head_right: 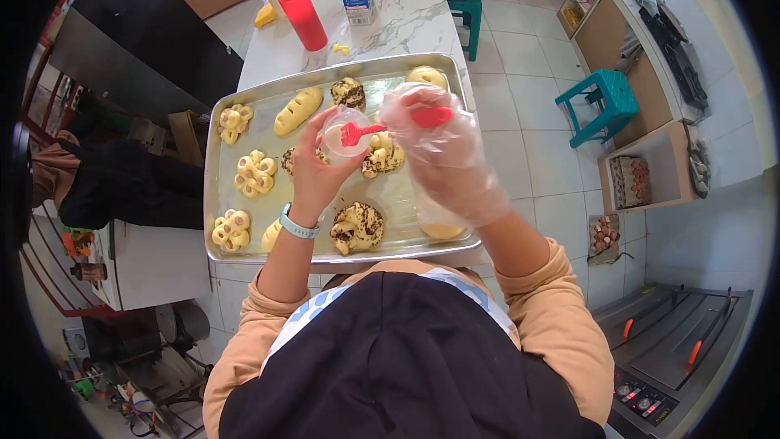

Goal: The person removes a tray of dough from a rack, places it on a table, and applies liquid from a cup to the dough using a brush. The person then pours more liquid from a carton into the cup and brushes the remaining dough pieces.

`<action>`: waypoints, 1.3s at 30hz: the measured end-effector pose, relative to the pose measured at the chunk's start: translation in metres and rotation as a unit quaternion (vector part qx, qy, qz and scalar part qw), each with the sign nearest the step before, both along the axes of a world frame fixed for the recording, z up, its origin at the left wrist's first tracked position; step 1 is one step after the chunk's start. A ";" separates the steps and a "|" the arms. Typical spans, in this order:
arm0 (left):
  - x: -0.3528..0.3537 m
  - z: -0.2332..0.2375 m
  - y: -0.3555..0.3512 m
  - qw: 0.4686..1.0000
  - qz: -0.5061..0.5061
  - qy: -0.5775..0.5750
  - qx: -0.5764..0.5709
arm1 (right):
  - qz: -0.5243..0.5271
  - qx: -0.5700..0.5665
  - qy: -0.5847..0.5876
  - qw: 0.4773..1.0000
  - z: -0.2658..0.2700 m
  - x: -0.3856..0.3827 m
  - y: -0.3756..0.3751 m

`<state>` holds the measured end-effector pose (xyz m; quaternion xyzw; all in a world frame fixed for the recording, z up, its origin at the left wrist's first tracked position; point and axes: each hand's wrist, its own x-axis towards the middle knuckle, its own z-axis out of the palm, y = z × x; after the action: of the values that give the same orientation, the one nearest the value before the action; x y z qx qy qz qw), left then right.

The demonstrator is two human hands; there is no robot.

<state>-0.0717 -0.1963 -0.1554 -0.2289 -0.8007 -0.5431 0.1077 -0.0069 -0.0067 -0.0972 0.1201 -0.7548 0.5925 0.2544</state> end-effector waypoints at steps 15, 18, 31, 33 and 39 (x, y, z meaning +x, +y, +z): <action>-0.006 -0.014 -0.032 0.992 0.065 -0.059 0.086 | -0.071 -0.317 -0.108 0.940 -0.066 -0.031 0.022; -0.001 -0.010 -0.037 0.986 0.070 -0.090 0.122 | -0.088 -0.284 -0.176 0.938 -0.097 -0.039 0.018; 0.011 -0.004 -0.049 0.976 0.092 -0.111 0.164 | -0.142 -0.277 -0.152 0.938 -0.109 -0.028 0.046; 0.012 -0.005 -0.049 0.976 0.094 -0.111 0.165 | -0.136 -0.282 -0.128 0.941 -0.107 -0.019 0.049; 0.013 -0.009 -0.045 0.979 0.088 -0.107 0.146 | -0.112 -0.258 -0.147 0.948 -0.094 0.004 0.047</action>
<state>-0.0591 -0.2413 -0.1642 -0.0796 -0.7364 -0.6642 0.1010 -0.0029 0.0407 -0.1914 -0.1232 -0.6141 0.7455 0.2280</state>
